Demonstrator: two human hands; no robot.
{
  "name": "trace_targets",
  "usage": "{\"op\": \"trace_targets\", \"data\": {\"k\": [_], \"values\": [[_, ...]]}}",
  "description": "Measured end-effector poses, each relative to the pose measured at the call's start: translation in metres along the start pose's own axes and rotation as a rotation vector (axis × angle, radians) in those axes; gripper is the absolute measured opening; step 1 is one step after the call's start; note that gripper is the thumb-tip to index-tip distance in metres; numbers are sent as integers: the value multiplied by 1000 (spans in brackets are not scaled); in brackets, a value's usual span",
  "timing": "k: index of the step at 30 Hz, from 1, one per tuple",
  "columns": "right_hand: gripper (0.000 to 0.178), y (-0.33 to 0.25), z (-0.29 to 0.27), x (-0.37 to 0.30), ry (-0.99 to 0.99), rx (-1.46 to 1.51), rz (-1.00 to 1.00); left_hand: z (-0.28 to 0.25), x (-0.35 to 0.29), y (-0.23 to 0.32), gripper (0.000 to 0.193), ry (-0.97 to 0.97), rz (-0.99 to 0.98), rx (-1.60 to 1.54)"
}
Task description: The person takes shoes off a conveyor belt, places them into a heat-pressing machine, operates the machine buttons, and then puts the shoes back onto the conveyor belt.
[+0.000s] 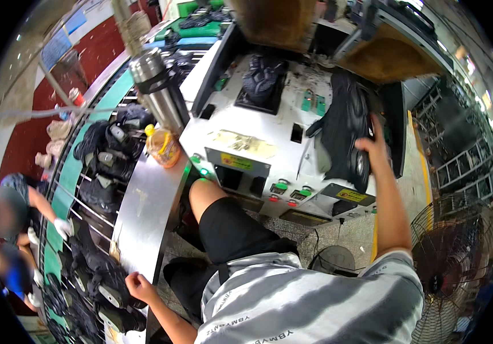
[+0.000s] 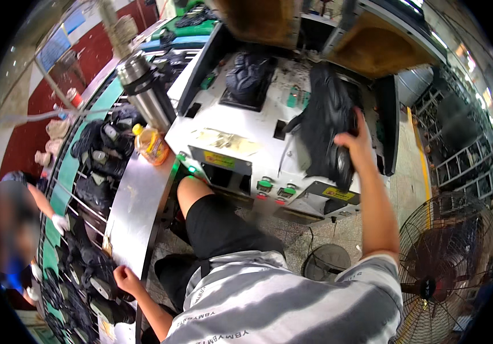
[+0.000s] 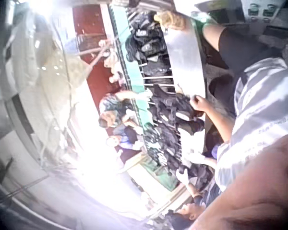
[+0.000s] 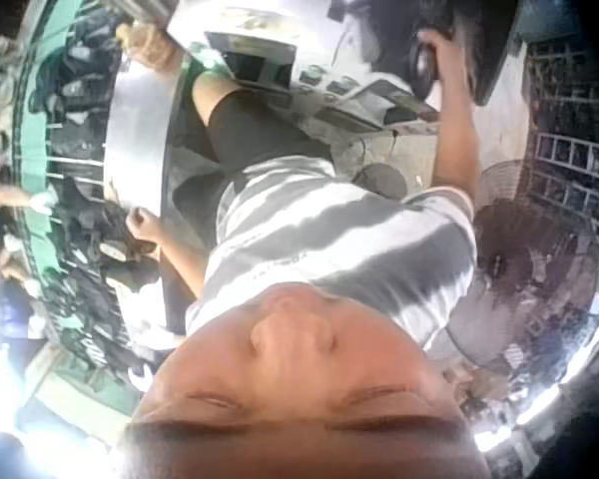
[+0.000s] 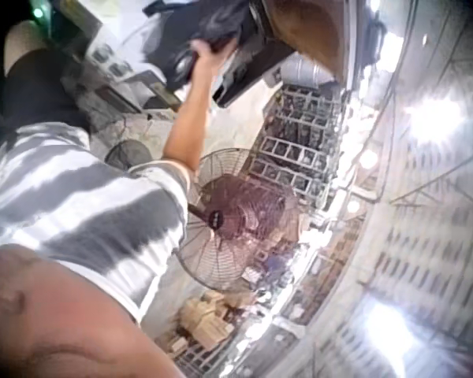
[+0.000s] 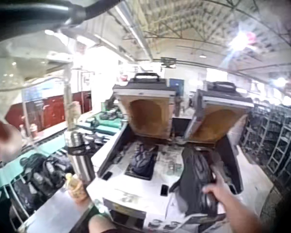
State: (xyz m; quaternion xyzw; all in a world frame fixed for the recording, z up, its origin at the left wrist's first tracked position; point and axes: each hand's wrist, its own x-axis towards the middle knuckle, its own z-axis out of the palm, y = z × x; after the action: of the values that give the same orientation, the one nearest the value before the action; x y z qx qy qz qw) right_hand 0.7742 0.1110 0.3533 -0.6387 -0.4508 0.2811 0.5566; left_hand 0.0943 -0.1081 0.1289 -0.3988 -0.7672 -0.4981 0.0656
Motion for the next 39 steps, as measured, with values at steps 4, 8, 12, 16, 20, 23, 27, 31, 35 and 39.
{"op": "trace_targets", "data": {"k": [4, 8, 12, 16, 20, 23, 27, 31, 35, 39], "values": [[105, 3, -82, 106, 248, -428, -21, 55, -2, -24, 8, -207, -137, -17], [109, 30, -119, 209, 300, -639, 79, 94, -14, -40, 10, -294, -238, 14], [111, 73, -122, 262, 117, -752, 227, 105, -14, -15, 12, -239, -251, 169], [114, 110, -84, 264, 152, -994, 379, 109, -15, -5, 13, -275, -259, 202], [101, 73, -77, 223, 48, -1046, 431, 151, -23, 24, 13, -495, -211, -121], [90, 54, -74, 166, 164, -1052, 334, 208, -46, 108, 10, -777, -133, -332], [45, 90, -81, 48, 403, -1034, -491, 253, -99, 239, 22, -1268, 323, -346], [21, 286, -144, -94, 917, -809, -504, 293, -165, 315, 33, -1721, 649, -387], [35, 268, -133, -141, 917, 528, 604, 331, -207, 347, 25, -1661, 516, -424], [39, 319, -144, -149, 947, 261, 323, 341, -224, 333, 23, -1697, 441, -422]]}}
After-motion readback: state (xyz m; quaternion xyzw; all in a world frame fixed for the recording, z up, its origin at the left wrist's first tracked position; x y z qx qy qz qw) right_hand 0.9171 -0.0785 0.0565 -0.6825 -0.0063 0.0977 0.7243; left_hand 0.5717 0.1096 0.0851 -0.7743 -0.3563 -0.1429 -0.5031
